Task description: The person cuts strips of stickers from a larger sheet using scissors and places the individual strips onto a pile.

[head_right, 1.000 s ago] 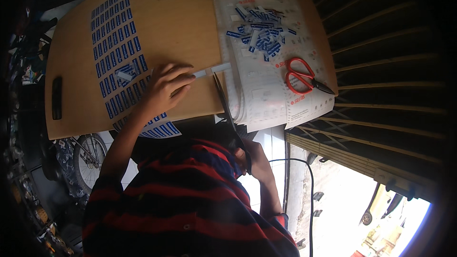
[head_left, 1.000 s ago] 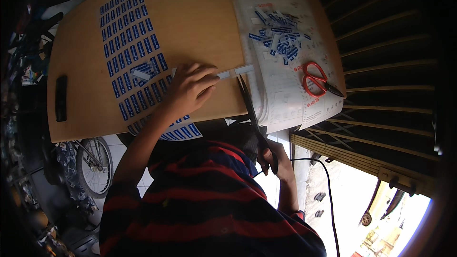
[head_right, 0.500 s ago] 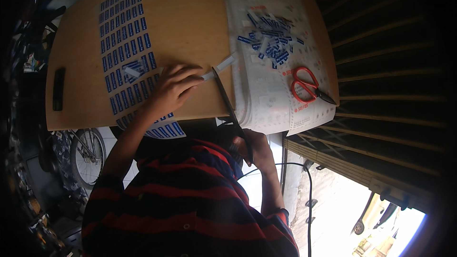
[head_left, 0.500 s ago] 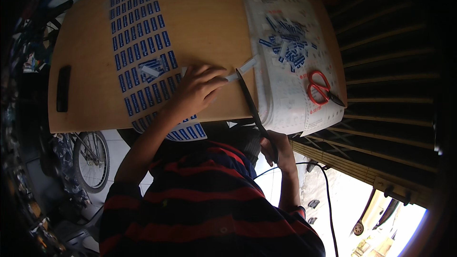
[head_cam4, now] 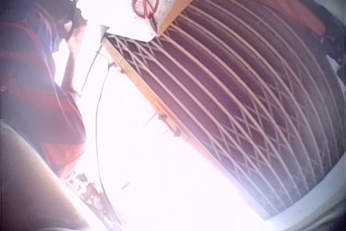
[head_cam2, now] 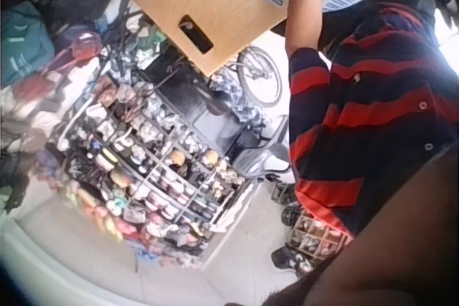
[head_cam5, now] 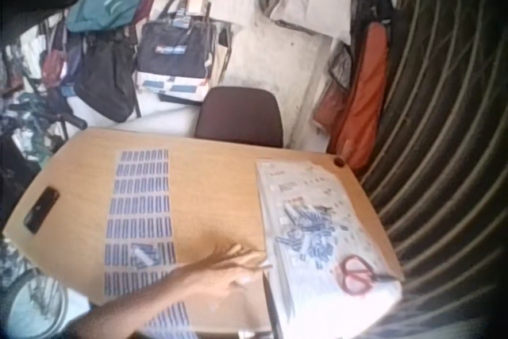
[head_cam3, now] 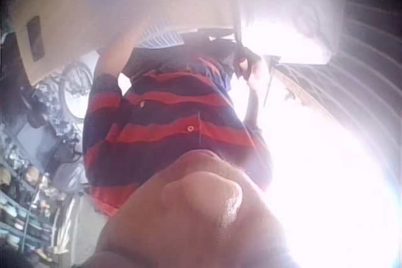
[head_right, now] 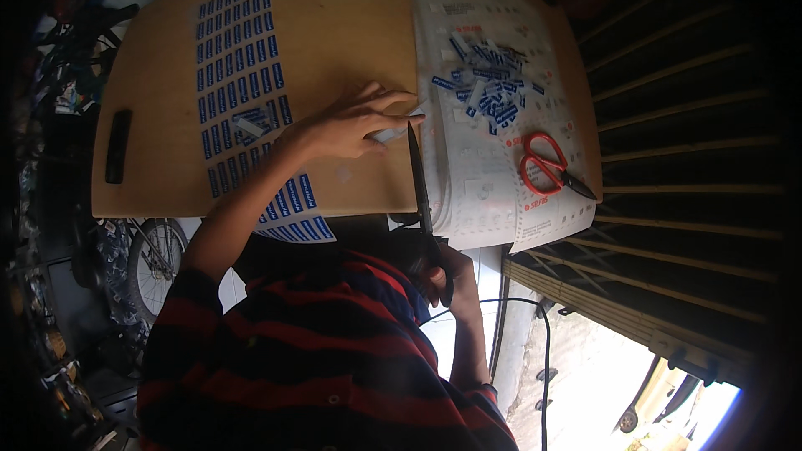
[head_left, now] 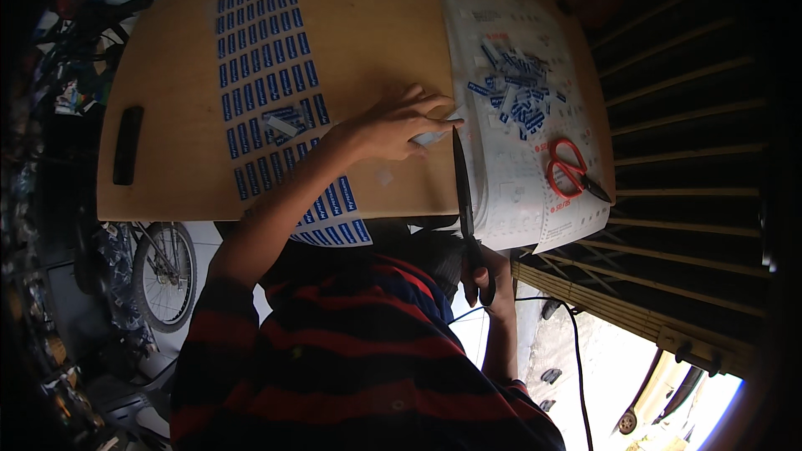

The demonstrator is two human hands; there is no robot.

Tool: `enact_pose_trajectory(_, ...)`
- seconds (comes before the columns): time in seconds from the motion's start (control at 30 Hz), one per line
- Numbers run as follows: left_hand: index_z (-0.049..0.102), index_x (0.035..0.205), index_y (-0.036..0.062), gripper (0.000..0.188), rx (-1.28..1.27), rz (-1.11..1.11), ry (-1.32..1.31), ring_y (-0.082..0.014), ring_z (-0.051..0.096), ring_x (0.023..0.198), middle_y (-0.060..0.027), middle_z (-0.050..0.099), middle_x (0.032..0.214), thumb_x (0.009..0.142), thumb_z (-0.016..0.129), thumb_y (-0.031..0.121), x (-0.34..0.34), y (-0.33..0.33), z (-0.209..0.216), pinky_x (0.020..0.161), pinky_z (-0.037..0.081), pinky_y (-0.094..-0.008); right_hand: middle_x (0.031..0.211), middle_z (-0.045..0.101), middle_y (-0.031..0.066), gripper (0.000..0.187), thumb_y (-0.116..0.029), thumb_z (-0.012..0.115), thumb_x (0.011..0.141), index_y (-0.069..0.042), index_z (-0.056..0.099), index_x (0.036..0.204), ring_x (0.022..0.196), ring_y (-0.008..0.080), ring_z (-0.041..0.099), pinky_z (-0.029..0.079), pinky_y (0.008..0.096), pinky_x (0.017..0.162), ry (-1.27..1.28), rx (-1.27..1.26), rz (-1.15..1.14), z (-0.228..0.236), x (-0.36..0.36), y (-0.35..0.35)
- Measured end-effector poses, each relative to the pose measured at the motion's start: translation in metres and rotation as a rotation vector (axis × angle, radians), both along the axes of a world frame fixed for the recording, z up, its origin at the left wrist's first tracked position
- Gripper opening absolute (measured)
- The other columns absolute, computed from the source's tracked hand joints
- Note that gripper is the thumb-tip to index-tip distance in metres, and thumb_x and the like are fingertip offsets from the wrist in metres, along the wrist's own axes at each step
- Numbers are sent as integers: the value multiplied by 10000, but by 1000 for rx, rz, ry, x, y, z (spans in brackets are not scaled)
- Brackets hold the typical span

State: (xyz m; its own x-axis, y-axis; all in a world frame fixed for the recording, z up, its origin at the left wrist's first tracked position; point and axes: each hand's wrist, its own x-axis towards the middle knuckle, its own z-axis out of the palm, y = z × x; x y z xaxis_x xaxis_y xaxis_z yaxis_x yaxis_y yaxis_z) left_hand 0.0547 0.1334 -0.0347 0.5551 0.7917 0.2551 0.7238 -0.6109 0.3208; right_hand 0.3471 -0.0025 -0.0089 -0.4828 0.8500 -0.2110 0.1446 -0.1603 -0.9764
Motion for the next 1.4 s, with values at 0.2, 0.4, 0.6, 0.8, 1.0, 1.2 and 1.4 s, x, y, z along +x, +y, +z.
enact_pose_trajectory(0.2, 762, 1071, 188, 323, -213, -89, -100, -197, 511, 1148, 21, 595, 1319, 755, 816, 224, -2, 22, 13, 1067, 421, -383, 459, 441, -21, 747, -750, 522, 877, -10, 539, 777, 351, 56, 416, 278, 211, 369, -27, 19, -40, -8, 9, -7)
enact_pose_trajectory(0.4, 720, 931, 75, 180, -142, -79, -314, -205, 586, 958, -15, 702, 968, 782, 792, 144, -2, 24, 0, 925, 476, -381, 553, 507, 0, 706, -679, 639, 848, 21, 566, 895, 389, 60, 467, 331, 214, 362, 56, -94, -18, -25, 22, -10)
enact_pose_trajectory(0.6, 724, 1014, 73, 229, -102, 81, -472, -211, 623, 923, -26, 699, 965, 795, 788, 85, -26, 1, 26, 842, 520, -353, 481, 452, -21, 727, -738, 542, 872, -16, 551, 787, 350, 57, 427, 282, 221, 345, -24, -7, -20, -13, 10, -9)
enact_pose_trajectory(0.8, 701, 1179, 97, 428, -212, 443, -268, -235, 589, 1101, -69, 670, 1085, 771, 821, 142, -109, -87, 56, 984, 480, -392, 493, 463, -13, 716, -712, 587, 861, 0, 551, 796, 341, 61, 428, 286, 221, 330, -9, -73, -15, -20, 13, -13)
enact_pose_trajectory(1.0, 375, 1536, 161, 881, -153, 635, 21, -354, 296, 1456, -124, 310, 1597, 801, 793, 408, -126, -132, 20, 1195, 256, -509, 548, 505, 14, 671, -662, 603, 884, 5, 546, 840, 386, 87, 478, 356, 229, 356, 30, -183, 149, 1, -16, -9)
enact_pose_trajectory(1.2, 413, 1516, 143, 823, -103, 590, -23, -304, 373, 1389, -100, 435, 1496, 812, 786, 347, -129, -134, 8, 1166, 266, -509, 564, 505, 33, 552, -524, 567, 974, 14, 524, 858, 421, 116, 536, 408, 251, 370, -8, -282, 274, 17, -58, -3)
enact_pose_trajectory(1.4, 605, 1338, 146, 664, -84, 584, -26, -247, 501, 1171, -45, 562, 1252, 744, 835, 331, -137, -119, 11, 1052, 359, -441, 549, 497, 32, 497, -448, 562, 1006, 30, 530, 872, 430, 118, 540, 434, 267, 383, -70, -351, 284, 25, -85, 3)
